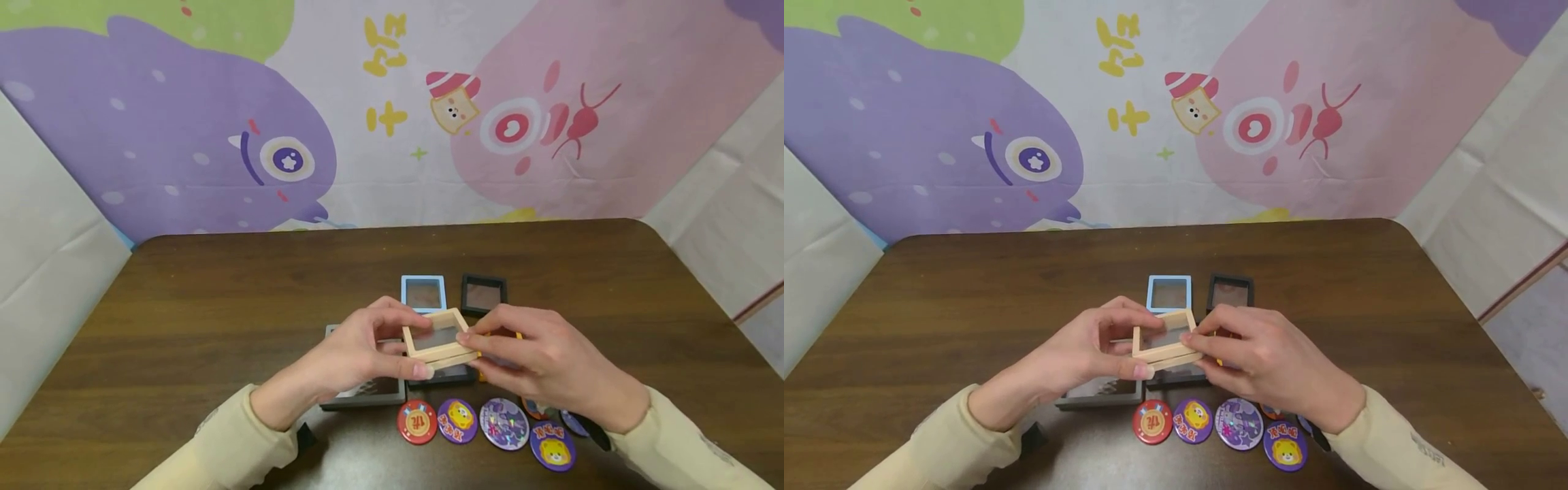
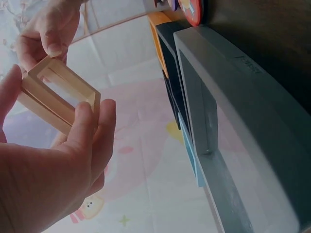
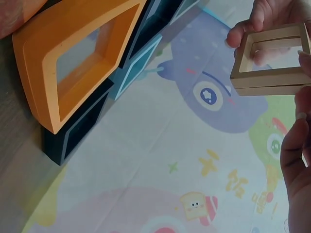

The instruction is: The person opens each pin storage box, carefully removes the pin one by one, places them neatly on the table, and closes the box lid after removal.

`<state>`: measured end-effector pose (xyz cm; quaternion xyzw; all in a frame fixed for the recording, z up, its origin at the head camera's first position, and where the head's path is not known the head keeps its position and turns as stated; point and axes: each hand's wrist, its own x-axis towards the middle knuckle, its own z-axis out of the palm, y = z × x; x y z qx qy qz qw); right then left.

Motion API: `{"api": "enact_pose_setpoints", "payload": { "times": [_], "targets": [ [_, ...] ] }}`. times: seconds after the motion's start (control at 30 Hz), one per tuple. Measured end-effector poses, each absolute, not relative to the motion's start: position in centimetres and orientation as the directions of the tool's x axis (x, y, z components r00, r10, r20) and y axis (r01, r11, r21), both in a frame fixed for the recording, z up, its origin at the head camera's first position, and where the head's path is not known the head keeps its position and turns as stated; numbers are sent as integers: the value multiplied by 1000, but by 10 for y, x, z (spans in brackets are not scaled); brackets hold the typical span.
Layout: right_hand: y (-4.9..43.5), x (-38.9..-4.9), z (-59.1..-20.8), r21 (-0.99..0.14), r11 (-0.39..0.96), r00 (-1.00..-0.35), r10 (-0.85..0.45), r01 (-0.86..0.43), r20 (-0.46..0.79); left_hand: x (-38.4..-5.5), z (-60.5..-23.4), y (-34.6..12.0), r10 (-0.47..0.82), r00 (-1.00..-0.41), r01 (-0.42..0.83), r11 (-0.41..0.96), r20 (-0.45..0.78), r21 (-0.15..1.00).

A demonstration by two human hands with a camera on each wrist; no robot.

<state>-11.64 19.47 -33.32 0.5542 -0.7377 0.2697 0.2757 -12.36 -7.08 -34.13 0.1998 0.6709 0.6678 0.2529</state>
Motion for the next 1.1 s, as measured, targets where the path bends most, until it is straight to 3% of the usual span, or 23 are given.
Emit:
{"api": "enact_pose_setpoints", "payload": {
  "times": [0.37,0.5,0.63,0.77,0.9,1.1],
  "targets": [
    [194,-114,-336,-90,257,-246,-676,-962,695,-123,-343,-70,612,-783,-75,87,-113,993],
    [193,-115,-340,-79,268,-249,-690,-960,679,-126,-345,-72,595,-801,82,211,-61,974],
    [192,-114,-345,-77,306,-283,-718,-949,635,-131,-348,-76,574,-819,301,399,20,866],
    [194,-112,-346,-134,366,-375,-740,-921,558,-136,-350,-79,549,-832,418,528,78,740],
    [197,-112,-344,-201,409,-451,-728,-890,516,-146,-352,-87,488,-863,453,634,131,626],
    [200,-116,-346,-184,450,-477,-719,-874,506,-168,-359,-111,407,-900,427,741,158,519]
  ]
}}
